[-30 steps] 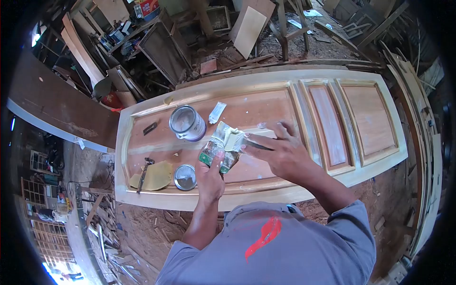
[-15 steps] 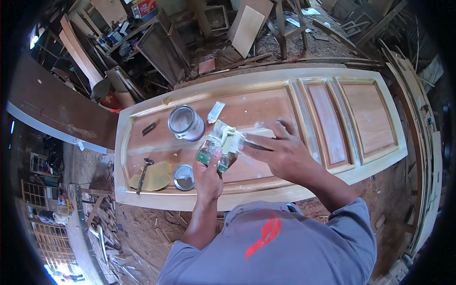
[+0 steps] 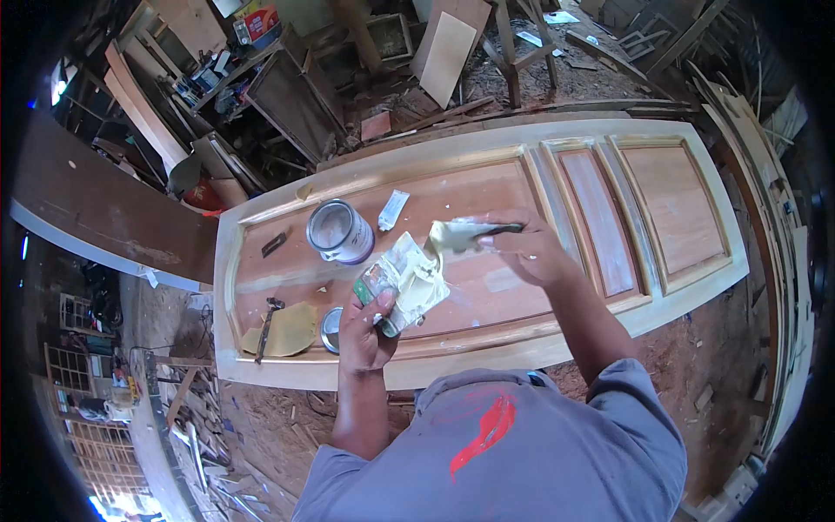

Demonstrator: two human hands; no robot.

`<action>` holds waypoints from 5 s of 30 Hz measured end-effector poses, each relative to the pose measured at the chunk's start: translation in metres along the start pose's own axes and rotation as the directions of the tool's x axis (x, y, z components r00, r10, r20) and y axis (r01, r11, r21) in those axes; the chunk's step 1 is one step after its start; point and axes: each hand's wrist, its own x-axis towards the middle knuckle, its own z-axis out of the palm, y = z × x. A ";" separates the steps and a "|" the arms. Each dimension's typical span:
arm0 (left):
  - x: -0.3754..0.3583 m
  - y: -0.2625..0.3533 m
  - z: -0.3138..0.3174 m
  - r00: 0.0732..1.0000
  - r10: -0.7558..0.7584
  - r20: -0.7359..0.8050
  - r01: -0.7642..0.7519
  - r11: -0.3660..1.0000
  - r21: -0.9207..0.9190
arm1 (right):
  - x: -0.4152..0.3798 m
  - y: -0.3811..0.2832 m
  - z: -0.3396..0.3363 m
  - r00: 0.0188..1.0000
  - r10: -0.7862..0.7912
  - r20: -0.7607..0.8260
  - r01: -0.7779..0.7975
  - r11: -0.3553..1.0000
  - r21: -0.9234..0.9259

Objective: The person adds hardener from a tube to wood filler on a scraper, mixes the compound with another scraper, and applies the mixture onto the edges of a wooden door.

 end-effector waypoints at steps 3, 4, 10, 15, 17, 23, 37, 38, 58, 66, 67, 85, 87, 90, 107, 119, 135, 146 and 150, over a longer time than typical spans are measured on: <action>0.000 0.003 0.014 0.997 -0.040 -0.070 0.036 0.998 -0.054 | 0.002 0.034 0.002 0.999 0.034 0.004 -0.034 0.943 0.331; 0.000 0.002 0.012 0.996 -0.052 -0.071 0.047 0.997 -0.063 | 0.002 0.039 0.008 0.998 0.068 -0.004 -0.060 0.918 0.392; 0.007 0.001 -0.009 0.992 -0.092 -0.082 0.086 0.993 -0.076 | -0.009 0.064 0.012 0.998 0.055 0.042 -0.069 0.838 0.542; 0.006 0.004 -0.007 0.985 0.008 -0.171 -0.008 1.000 0.002 | -0.027 0.076 -0.002 0.951 -0.309 0.030 0.310 0.949 -0.051; 0.004 0.006 -0.007 0.990 0.038 -0.139 -0.031 0.998 0.050 | -0.029 0.065 -0.008 0.853 -0.508 0.124 0.520 0.802 -0.294; 0.001 0.001 0.001 0.996 -0.067 -0.055 0.068 0.998 0.004 | -0.002 0.008 0.017 0.888 -0.385 0.253 0.460 0.767 -0.447; 0.010 -0.005 -0.011 0.917 0.358 -0.177 -0.298 0.909 0.292 | -0.022 0.023 0.001 0.961 -0.256 0.099 0.223 0.517 -0.826; 0.011 -0.010 -0.013 0.880 0.447 -0.163 -0.359 0.848 0.389 | -0.029 0.026 0.002 0.977 -0.213 -0.010 0.131 0.636 -0.761; 0.016 -0.055 -0.015 0.491 0.682 0.543 -0.634 -0.148 0.759 | -0.018 0.034 0.061 0.902 0.140 -0.408 -0.028 0.962 0.270; 0.020 -0.062 -0.029 0.561 0.671 0.485 -0.555 -0.130 0.822 | -0.020 0.022 0.063 0.951 0.078 -0.300 -0.046 0.993 0.110; 0.019 -0.066 -0.033 0.588 0.679 0.439 -0.529 -0.088 0.844 | -0.022 0.020 0.065 0.958 0.069 -0.278 -0.051 0.996 0.072; 0.000 -0.021 -0.009 1.000 -0.024 -0.004 0.024 0.995 -0.093 | -0.018 -0.018 0.013 0.902 -0.234 0.364 0.418 0.255 -0.872; 0.001 -0.017 -0.006 0.999 -0.012 -0.036 0.009 0.998 -0.061 | -0.023 -0.011 0.003 0.918 -0.244 0.314 0.366 0.209 -0.907; 0.005 -0.023 -0.003 0.973 0.216 -0.087 -0.202 0.969 0.142 | -0.032 -0.006 0.007 0.966 -0.246 0.074 0.165 0.374 -0.913; 0.005 -0.066 -0.008 0.798 0.568 0.201 -0.416 0.277 0.866 | -0.036 0.050 0.057 0.885 0.234 -0.403 -0.224 0.972 0.073; 0.007 -0.084 -0.015 0.738 0.609 0.290 -0.510 0.223 0.831 | -0.037 0.039 0.057 0.932 0.145 -0.331 -0.180 0.981 -0.078; 0.003 -0.086 -0.023 0.756 0.646 0.102 -0.466 0.423 0.777 | -0.040 0.045 0.040 0.875 0.092 -0.476 -0.098 0.995 0.012; 0.014 -0.079 -0.022 0.568 0.615 0.547 -0.723 0.054 0.689 | -0.027 0.028 0.036 0.900 0.113 -0.421 -0.090 0.993 0.074; 0.014 -0.076 -0.026 0.603 0.590 0.537 -0.685 0.037 0.728 | -0.027 0.011 0.043 0.919 0.062 -0.389 -0.078 0.997 -0.025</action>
